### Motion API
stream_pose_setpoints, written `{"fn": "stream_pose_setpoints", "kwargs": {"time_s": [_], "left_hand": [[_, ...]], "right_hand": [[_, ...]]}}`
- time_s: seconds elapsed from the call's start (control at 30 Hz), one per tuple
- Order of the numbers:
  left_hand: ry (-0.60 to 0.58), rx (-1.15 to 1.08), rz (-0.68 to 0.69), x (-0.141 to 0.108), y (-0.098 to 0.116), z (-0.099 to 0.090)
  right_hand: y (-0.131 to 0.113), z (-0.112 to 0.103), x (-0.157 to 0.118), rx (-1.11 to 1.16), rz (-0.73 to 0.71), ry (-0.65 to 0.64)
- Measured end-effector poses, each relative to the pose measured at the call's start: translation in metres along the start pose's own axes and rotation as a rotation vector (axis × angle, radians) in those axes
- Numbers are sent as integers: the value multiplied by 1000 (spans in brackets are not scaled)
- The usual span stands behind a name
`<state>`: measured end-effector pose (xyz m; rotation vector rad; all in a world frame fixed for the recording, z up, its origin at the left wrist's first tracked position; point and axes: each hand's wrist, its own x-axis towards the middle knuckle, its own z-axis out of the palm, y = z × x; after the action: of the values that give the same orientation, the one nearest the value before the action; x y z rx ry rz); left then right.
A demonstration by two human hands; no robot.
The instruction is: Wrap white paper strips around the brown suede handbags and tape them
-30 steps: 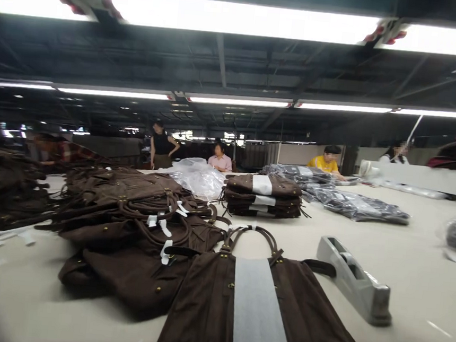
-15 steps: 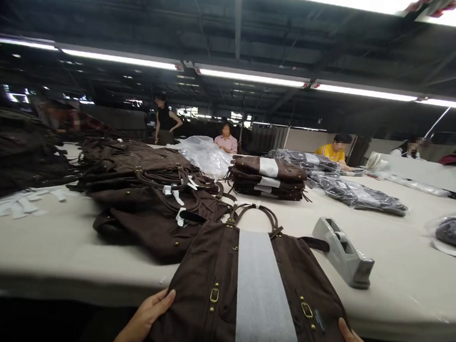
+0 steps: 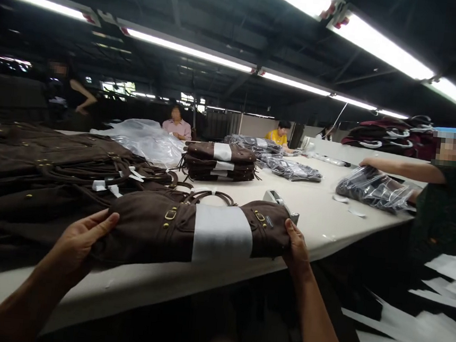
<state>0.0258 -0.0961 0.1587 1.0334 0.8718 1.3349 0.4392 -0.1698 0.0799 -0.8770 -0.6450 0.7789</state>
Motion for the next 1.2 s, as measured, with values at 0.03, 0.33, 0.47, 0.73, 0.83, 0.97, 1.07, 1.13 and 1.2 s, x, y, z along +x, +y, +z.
{"fn": "stream_pose_setpoints", "kwargs": {"time_s": [0.03,0.33,0.47,0.73,0.83,0.97,1.07,1.13,1.2], "left_hand": [[-14,-3,27,3,9,3],[12,92,-11,37,-18,-38],[214,263,-327,38,-66,-64],[270,322,-391,34,-82,-78],[219,321,-335,34,-80,-78],[211,320,-287,33,-82,-80],[154,282,-267,32,-85,-81],[133,251,-240,32,-91,-84],[144,222,-212,33,-101,-89]], "right_hand": [[-4,6,6,23,-33,-7],[45,25,28,-119,94,-125],[83,14,25,-525,258,-169],[71,24,16,-1457,-156,0],[60,60,-2,-1492,-514,-61],[61,131,-17,-1354,-622,-462],[84,180,-1,-1363,-522,-684],[108,203,19,-1408,-410,-754],[135,215,40,-1460,-272,-805]]}}
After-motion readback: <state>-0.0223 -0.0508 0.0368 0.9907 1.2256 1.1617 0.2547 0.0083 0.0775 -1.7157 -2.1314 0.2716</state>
